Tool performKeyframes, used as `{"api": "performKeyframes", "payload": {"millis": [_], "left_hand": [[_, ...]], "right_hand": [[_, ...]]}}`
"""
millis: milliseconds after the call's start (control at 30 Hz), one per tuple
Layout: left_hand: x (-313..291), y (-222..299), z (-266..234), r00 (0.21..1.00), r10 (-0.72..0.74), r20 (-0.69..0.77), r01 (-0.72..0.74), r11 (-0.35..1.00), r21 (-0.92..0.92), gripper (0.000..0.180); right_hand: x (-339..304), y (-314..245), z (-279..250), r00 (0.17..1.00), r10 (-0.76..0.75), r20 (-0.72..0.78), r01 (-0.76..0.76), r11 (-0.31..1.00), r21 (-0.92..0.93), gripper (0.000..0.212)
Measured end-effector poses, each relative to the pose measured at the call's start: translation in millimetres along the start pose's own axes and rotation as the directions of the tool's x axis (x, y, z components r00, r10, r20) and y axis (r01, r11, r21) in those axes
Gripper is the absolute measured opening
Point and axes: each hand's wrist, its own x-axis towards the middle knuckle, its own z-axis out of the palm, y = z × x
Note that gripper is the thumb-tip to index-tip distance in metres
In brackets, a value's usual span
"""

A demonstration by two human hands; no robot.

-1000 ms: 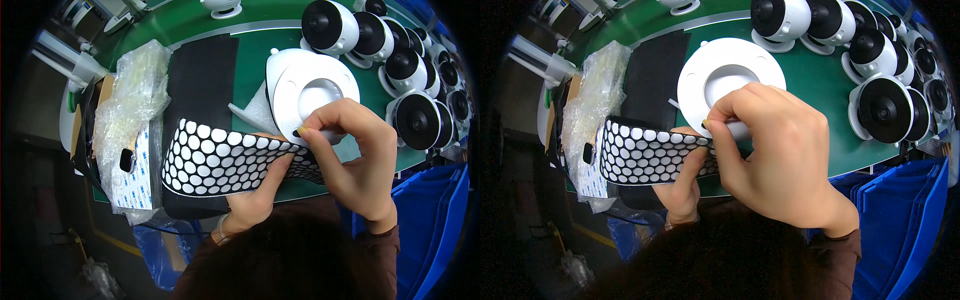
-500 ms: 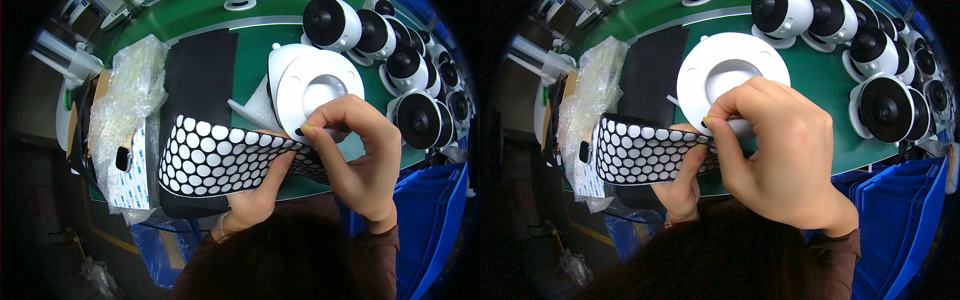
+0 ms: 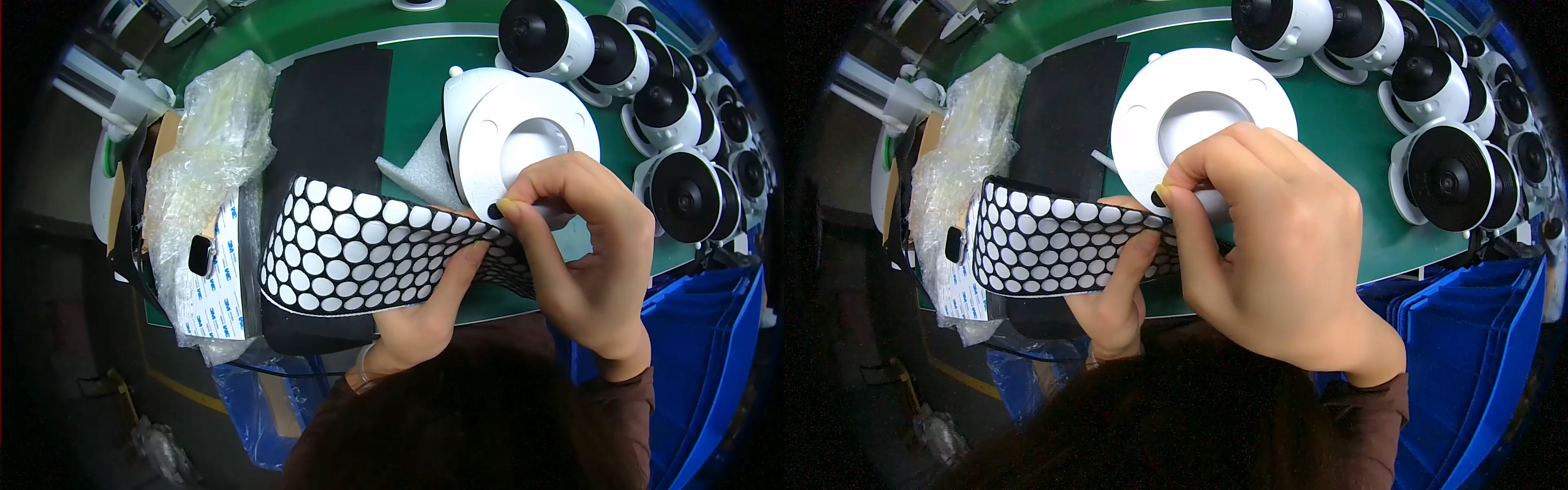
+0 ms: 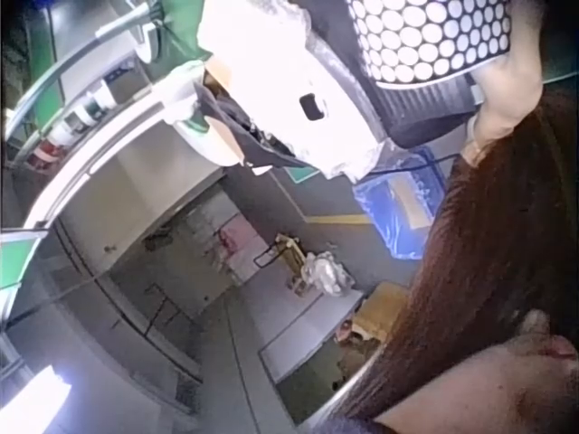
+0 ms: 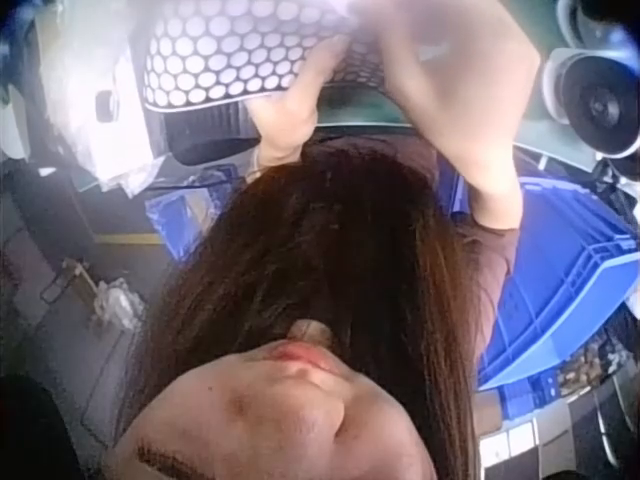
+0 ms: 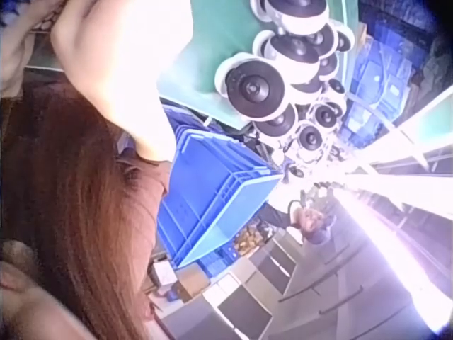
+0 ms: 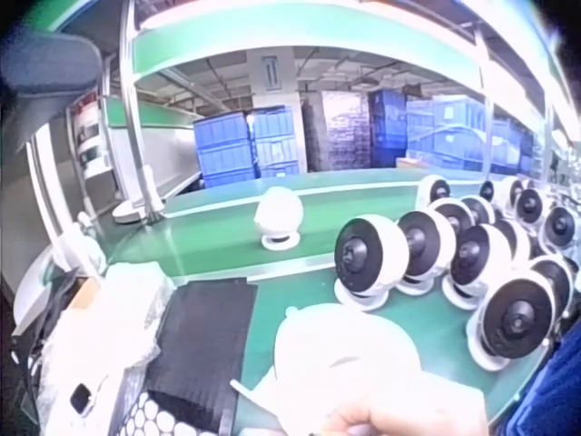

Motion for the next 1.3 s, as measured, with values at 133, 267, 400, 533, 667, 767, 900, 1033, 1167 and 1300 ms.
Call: {"api": "performKeyframes", "payload": {"millis": [133, 267, 400, 533, 667, 767, 900, 1033, 1167, 1300], "left_hand": [[0, -1, -2, 1.000, -0.001, 0.007, 0.001, 1.000, 0.014, 0.025], [-1, -3, -4, 0.999, -0.029, 0.031, 0.029, 0.999, 0.015, 0.026], [-2, -3, -5, 0.995, -0.063, 0.078, 0.061, 0.998, 0.029, 0.027], [-3, -2, -3, 0.995, -0.091, 0.037, 0.090, 0.996, 0.024, 0.027], [-1, 0, 4, 0.998, -0.061, -0.001, 0.061, 0.998, -0.009, 0.026], [-1, -1, 6, 1.000, -0.023, -0.014, 0.023, 1.000, 0.008, 0.026], [0, -2, 4, 1.000, 0.022, -0.010, -0.021, 0.999, 0.045, 0.027], [2, 1, 5, 0.998, 0.057, -0.009, -0.057, 0.997, 0.046, 0.027], [-1, -2, 5, 0.997, 0.068, -0.042, -0.064, 0.995, 0.079, 0.028], [-3, 6, 0, 0.999, 0.036, -0.024, -0.029, 0.973, 0.230, 0.023]], "right_hand": [[0, 1, -1, 0.999, -0.025, 0.032, 0.026, 0.999, -0.034, 0.008], [0, 4, -4, 0.999, -0.014, 0.039, 0.013, 1.000, 0.007, 0.007], [-1, 5, -7, 0.994, 0.091, 0.056, -0.096, 0.989, 0.109, 0.006], [-1, 6, -7, 0.993, 0.092, 0.077, -0.101, 0.988, 0.120, 0.005], [0, 6, -7, 0.995, 0.062, 0.075, -0.068, 0.993, 0.093, 0.006], [0, 6, -7, 0.995, 0.059, 0.076, -0.065, 0.994, 0.082, 0.006], [2, 7, -6, 0.997, 0.009, 0.072, -0.014, 0.997, 0.069, 0.006], [2, 7, -4, 0.995, 0.020, 0.101, -0.023, 0.999, 0.023, 0.007], [4, 8, -5, 0.995, 0.046, 0.092, -0.054, 0.994, 0.094, 0.008], [1, 6, 0, 0.974, 0.196, -0.116, -0.150, 0.934, 0.326, 0.017]]}}
